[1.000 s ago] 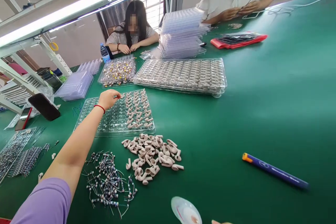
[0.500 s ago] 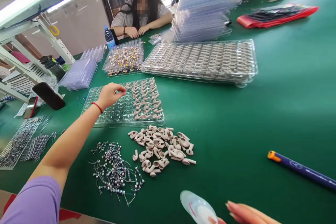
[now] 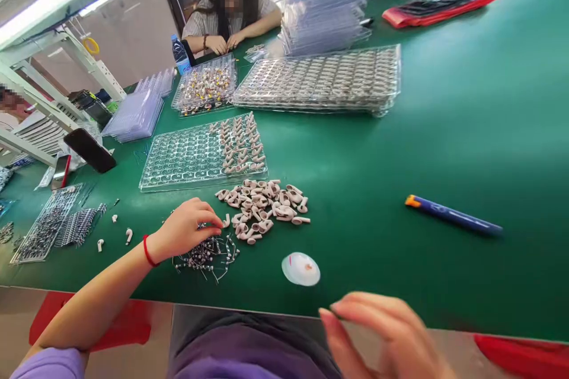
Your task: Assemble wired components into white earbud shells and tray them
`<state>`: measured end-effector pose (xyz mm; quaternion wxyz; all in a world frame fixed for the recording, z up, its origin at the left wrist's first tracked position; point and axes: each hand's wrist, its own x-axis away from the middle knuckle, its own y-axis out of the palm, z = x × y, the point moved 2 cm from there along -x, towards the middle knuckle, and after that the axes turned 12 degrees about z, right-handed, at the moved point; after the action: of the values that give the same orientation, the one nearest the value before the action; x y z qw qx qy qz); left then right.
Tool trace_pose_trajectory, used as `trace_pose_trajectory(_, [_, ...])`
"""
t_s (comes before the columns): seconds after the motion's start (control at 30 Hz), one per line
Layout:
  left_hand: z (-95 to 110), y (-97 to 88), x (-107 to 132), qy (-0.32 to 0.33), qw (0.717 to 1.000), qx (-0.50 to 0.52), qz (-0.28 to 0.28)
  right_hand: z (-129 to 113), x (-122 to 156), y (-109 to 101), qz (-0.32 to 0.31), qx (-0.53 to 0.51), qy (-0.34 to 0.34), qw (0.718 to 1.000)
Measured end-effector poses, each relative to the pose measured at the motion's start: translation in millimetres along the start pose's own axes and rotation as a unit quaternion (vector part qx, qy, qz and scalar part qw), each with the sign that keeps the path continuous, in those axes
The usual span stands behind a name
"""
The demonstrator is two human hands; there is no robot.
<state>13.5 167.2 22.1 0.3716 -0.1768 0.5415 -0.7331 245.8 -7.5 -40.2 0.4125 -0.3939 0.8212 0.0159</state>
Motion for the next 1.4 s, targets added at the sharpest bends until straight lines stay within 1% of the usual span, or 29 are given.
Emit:
trace_pose_trajectory(0.07, [3.5,3.8,1.6,-0.011,1.0,-0.009,0.009,-27.3,2.4,17.7,-0.078,-0.021,-0.12,0.989])
trace_pose_trajectory(0.1, [4.8,5.0,1.5,-0.016,1.0,-0.012,0.013,-36.9,3.5,30.4,-0.114,-0.017,-0.157,0.981])
trace_pose_trajectory(0.13, [5.7,5.8,0.9,-0.022,0.999,-0.015,0.018,-42.9,3.8,44.2,-0.131,0.006,-0.174,0.976])
trace_pose_trajectory(0.17, [6.1,6.1,0.2,-0.028,0.999,-0.017,0.022,-45.4,3.5,58.3,-0.135,0.041,-0.182,0.973])
trace_pose_trajectory(0.23, [5.6,5.8,-1.3,-0.039,0.999,-0.017,0.028,-42.7,2.0,83.2,-0.144,0.066,-0.173,0.972])
trace_pose_trajectory(0.27, [5.0,5.7,-1.7,-0.044,0.998,-0.016,0.03,-38.9,0.9,92.4,-0.145,0.073,-0.166,0.973])
trace_pose_trajectory(0.3, [4.2,5.8,-1.7,-0.048,0.998,-0.015,0.03,-34.6,-0.3,99.1,-0.149,0.074,-0.159,0.973])
trace_pose_trajectory(0.37, [2.9,7.4,-1.4,-0.055,0.998,-0.014,0.03,-27.2,-3.1,105.3,-0.157,0.066,-0.146,0.975])
trace_pose_trajectory(0.43, [2.4,11.1,-1.3,-0.063,0.997,-0.013,0.031,-23.8,-6.3,104.1,-0.168,0.048,-0.136,0.975])
trace_pose_trajectory(0.5, [2.8,15.7,-2.4,-0.07,0.997,-0.014,0.034,-24.7,-9.0,98.3,-0.176,0.027,-0.131,0.975])
trace_pose_trajectory(0.63, [3.2,20.9,-7.1,-0.074,0.996,-0.015,0.047,-30.9,-8.5,76.4,-0.181,-0.009,-0.123,0.976])
trace_pose_trajectory(0.77, [2.9,14.5,-4.7,-0.077,0.994,0.008,0.073,-26.3,-1.9,48.2,-0.159,-0.025,-0.095,0.982])
trace_pose_trajectory(0.87, [9.1,6.6,9.5,-0.098,0.988,0.041,0.115,-16.0,-0.4,36.4,-0.141,-0.035,-0.063,0.987])
trace_pose_trajectory(0.93, [17.5,4.1,25.1,-0.124,0.973,0.114,0.161,-10.4,-2.2,34.9,-0.134,-0.044,-0.038,0.989])
trace_pose_trajectory(1.0, [28.1,5.6,43.6,-0.146,0.945,0.211,0.201,-8.1,-5.4,36.3,-0.131,-0.054,-0.013,0.99])
trace_pose_trajectory(1.03, [33.9,8.1,52.8,-0.15,0.934,0.247,0.21,-8.2,-7.0,37.2,-0.131,-0.06,-0.002,0.99])
trace_pose_trajectory(1.1, [44.9,15.2,69.5,-0.148,0.924,0.284,0.211,-10.0,-9.8,38.8,-0.131,-0.072,0.017,0.989])
trace_pose_trajectory(1.2, [57.1,27.5,86.9,-0.153,0.923,0.277,0.219,-12.9,-12.1,40.8,-0.141,-0.09,0.039,0.985])
trace_pose_trajectory(1.27, [62.5,34.4,91.4,-0.152,0.927,0.248,0.235,-13.6,-12.8,42.5,-0.153,-0.102,0.049,0.982])
trace_pose_trajectory(1.33, [66.7,39.6,89.7,-0.13,0.938,0.205,0.246,-13.7,-13.3,44.3,-0.165,-0.114,0.059,0.978])
trace_pose_trajectory(1.4, [70.0,43.2,82.4,-0.094,0.953,0.155,0.242,-14.2,-13.9,45.8,-0.175,-0.125,0.067,0.974])
